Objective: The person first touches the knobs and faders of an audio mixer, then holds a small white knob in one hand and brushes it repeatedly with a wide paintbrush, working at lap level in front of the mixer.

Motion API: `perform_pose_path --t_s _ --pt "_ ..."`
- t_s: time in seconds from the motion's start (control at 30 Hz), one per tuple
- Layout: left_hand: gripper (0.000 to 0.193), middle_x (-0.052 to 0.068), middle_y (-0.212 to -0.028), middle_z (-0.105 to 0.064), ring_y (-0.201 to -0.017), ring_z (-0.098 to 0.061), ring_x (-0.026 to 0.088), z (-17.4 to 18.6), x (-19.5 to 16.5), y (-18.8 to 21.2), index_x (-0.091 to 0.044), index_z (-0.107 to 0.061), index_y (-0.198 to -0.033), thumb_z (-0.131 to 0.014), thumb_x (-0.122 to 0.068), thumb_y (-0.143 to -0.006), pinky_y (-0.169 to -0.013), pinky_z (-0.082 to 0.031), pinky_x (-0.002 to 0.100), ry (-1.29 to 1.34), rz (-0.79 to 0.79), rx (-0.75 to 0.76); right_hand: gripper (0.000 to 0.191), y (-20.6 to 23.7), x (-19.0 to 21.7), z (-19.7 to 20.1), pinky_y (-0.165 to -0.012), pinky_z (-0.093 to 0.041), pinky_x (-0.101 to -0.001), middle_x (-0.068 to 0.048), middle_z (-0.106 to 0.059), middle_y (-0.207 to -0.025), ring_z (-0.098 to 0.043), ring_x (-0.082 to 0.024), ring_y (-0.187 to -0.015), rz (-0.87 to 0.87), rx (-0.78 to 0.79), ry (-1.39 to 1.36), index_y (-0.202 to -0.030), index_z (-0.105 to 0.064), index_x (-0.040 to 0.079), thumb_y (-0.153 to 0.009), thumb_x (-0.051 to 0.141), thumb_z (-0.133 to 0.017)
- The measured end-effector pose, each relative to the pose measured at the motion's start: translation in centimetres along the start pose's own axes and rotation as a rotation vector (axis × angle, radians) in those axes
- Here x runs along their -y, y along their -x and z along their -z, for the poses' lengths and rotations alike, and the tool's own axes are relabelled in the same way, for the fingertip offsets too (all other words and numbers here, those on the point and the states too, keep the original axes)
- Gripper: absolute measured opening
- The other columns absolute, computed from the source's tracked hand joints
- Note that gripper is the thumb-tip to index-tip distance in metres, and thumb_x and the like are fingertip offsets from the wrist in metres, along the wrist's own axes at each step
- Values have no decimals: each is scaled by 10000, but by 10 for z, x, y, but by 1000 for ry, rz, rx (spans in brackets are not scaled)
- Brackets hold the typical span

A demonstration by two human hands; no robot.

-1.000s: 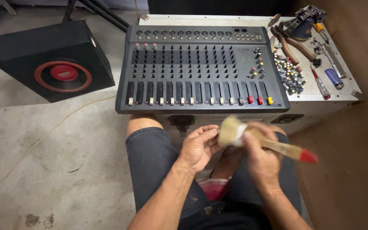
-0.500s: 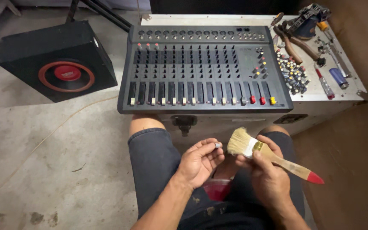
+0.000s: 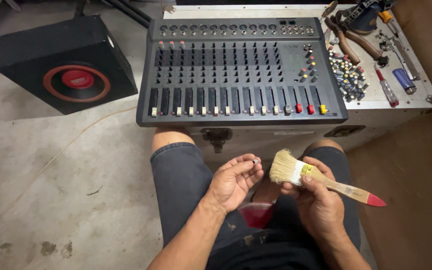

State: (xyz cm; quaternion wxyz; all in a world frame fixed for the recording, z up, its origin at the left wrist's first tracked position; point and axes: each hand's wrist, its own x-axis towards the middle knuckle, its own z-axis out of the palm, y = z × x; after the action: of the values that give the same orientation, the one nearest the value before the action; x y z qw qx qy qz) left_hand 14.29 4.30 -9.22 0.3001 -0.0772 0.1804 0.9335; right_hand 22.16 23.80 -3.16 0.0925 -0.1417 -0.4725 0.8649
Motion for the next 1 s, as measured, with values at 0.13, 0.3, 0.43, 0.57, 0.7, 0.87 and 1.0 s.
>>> perform_pose_path --t_s 0.13,0.3,0.43,0.57,0.7,0.87,1.0 --pt "118 124 -1037 -742 -941 -735 202 -1 -2 2 4 -681 -1087 -613 0 -990 -882 -626 350 -1 -1 10 471 -1 0 0 -801 -607 -448 -229 -650 -1186 -692 -331 -921 -5 -11 17 -1402 -475 -14 -936 37 -527" --pt "108 110 -1019 -752 -865 -728 191 -1 -2 5 -35 -687 -1080 -626 -46 -992 -804 -622 350 -11 19 -3 464 -1 -3 0 -791 -606 -448 -217 -643 -1197 -697 -323 -955 -5 -24 12 -1386 -480 -17 -928 28 -530" --pt "110 115 -1026 -750 -860 -723 192 -1 -1 5 -32 -684 -1085 -632 -49 -990 -796 -617 347 -15 23 9 451 -1 -3 0 -794 -607 -444 -206 -645 -1203 -700 -317 -991 -6 -17 -2 -1379 -484 -31 -935 30 -528" --pt "117 128 -1032 -750 -877 -726 195 -1 1 5 -22 -681 -1073 -630 -30 -968 -825 -622 358 -24 36 -22 452 0 -1 -1 -800 -603 -439 -215 -650 -1201 -695 -324 -982 -11 -9 14 -1383 -482 -30 -936 27 -521" --pt "109 123 -1029 -753 -866 -724 199 2 2 4 -32 -685 -1067 -640 -37 -968 -813 -617 370 -58 56 -48 470 0 0 -6 -826 -605 -434 -210 -649 -1205 -698 -314 -1002 13 -16 0 -1399 -473 -25 -937 26 -542" --pt "130 108 -1018 -742 -884 -718 200 4 9 3 -56 -694 -1123 -656 -48 -999 -810 -600 360 -77 63 3 512 2 -6 -9 -848 -595 -412 -164 -664 -1192 -695 -284 -969 31 -48 52 -1416 -462 29 -924 60 -598" --pt "130 94 -1014 -747 -920 -734 203 -2 10 4 -55 -682 -1081 -632 -79 -964 -857 -619 375 -55 62 -57 507 7 -15 -5 -902 -527 -310 -99 -655 -1182 -642 -169 -1041 -31 23 224 -1417 -535 18 -925 64 -648"
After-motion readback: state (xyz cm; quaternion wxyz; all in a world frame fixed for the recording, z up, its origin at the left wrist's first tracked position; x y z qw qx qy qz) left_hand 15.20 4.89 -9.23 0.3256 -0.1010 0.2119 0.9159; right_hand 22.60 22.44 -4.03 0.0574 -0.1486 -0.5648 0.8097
